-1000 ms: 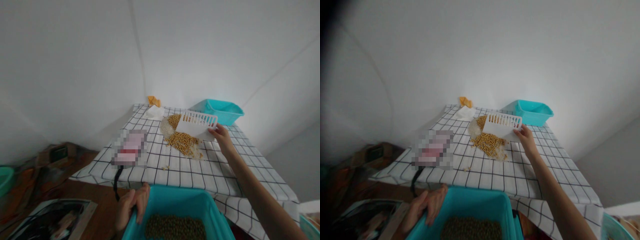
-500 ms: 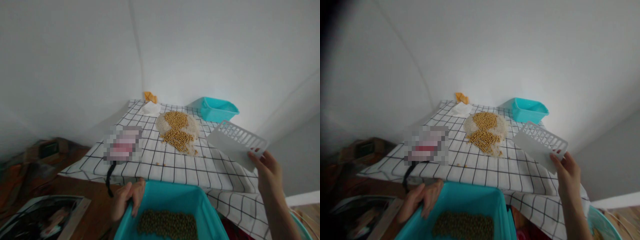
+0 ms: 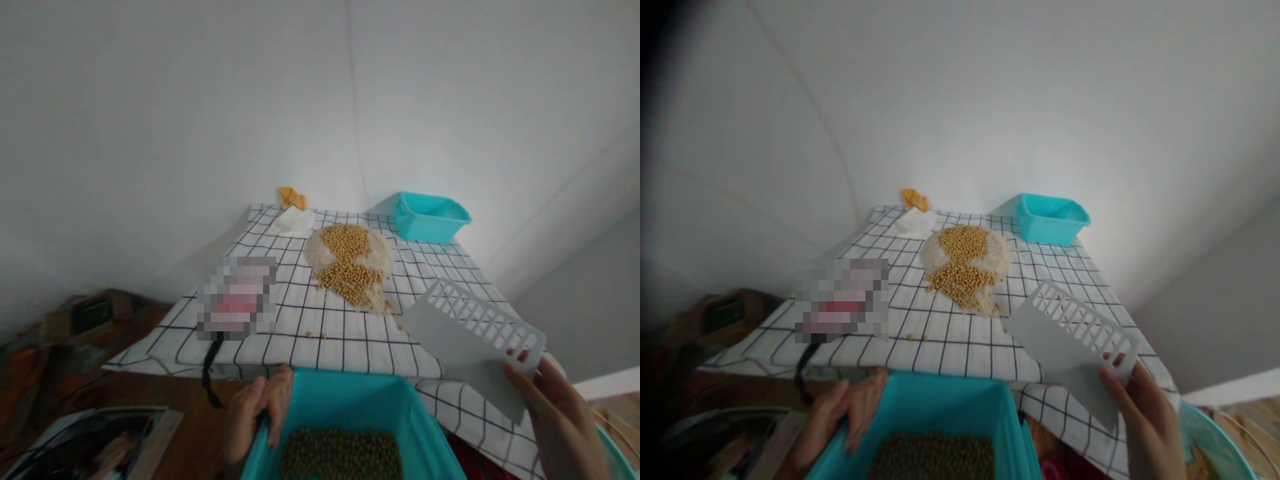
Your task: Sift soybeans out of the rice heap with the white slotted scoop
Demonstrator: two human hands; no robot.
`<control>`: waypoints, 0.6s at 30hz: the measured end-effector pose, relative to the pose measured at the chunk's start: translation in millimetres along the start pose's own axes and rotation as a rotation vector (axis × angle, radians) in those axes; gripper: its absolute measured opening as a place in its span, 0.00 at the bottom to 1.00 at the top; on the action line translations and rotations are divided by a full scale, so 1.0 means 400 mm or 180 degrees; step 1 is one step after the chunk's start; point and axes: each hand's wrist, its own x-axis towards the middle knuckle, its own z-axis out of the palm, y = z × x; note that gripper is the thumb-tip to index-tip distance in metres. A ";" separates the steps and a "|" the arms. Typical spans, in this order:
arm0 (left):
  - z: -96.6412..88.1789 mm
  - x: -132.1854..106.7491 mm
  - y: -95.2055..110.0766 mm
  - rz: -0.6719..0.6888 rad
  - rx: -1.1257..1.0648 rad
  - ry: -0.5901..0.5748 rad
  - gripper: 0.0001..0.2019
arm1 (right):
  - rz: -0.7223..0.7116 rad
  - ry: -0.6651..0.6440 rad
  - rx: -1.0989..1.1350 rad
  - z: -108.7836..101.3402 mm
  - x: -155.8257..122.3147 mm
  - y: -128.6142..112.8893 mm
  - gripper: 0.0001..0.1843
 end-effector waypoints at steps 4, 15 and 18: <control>0.027 -0.007 0.009 -0.0032 -0.0617 0.0096 0.36 | 0.0104 -0.0177 0.0052 0.006 -0.028 0.013 0.23; -0.031 -0.009 0.015 0.0294 -0.0793 -0.0159 0.36 | 0.0284 -0.0549 0.0571 0.138 -0.027 -0.036 0.21; -0.080 -0.005 0.007 0.0558 -0.0615 -0.0608 0.35 | 0.0152 -0.0875 0.0692 0.221 -0.023 -0.064 0.19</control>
